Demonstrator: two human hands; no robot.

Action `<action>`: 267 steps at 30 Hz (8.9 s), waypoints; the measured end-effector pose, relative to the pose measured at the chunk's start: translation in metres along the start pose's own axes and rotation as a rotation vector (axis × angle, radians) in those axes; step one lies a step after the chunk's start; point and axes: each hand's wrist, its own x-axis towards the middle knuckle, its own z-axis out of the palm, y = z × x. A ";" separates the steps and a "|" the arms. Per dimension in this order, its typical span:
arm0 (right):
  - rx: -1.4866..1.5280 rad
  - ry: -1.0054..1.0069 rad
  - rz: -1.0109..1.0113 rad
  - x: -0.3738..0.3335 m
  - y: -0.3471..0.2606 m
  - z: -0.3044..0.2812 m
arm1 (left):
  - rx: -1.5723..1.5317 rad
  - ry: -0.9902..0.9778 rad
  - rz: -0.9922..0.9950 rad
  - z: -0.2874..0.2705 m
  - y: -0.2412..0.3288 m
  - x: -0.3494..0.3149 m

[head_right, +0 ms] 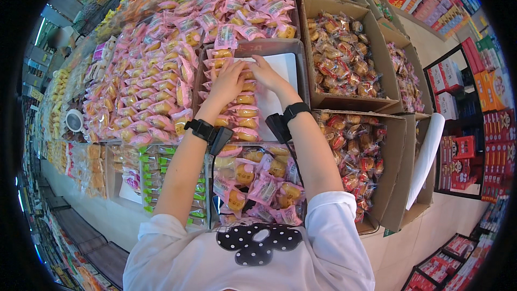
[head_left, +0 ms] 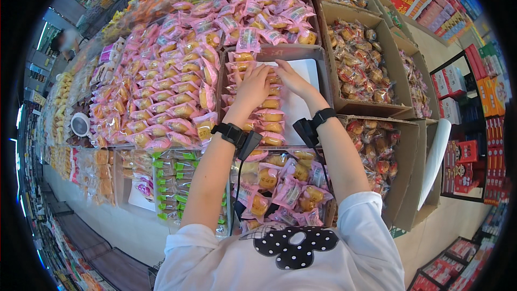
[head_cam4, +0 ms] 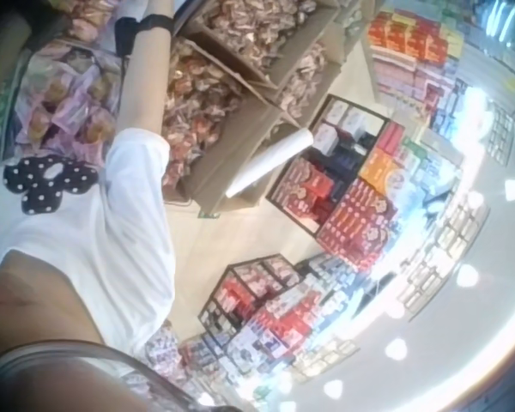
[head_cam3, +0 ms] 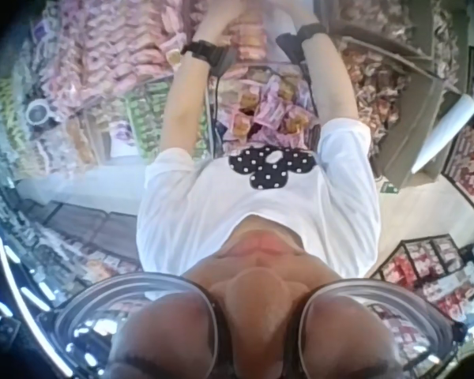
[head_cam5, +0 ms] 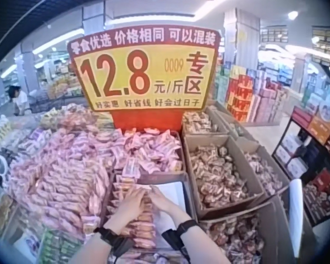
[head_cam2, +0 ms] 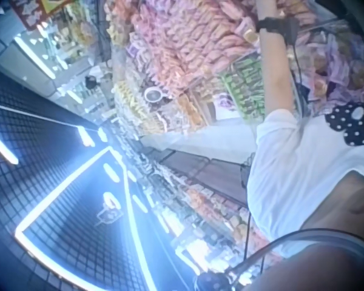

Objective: Organizing and tidying individually wrapped snack packages on supermarket shelves.

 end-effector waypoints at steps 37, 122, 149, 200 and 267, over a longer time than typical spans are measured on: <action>-1.124 0.126 -0.083 -0.305 0.019 0.107 | -0.288 -0.006 -0.303 -0.054 0.046 -0.306; -0.601 0.140 -0.420 -0.173 -0.144 0.001 | -1.386 -0.243 -0.144 -0.091 0.084 -0.100; -1.396 0.156 -0.464 -0.001 -0.041 -0.049 | -0.050 -0.123 -0.023 -0.002 0.023 0.024; -0.421 0.405 -0.347 -0.342 -0.083 0.063 | -0.690 -0.307 -0.247 -0.112 0.058 -0.292; -0.361 0.454 -0.103 -0.286 0.014 0.095 | -1.015 -0.453 -0.329 -0.080 0.057 -0.301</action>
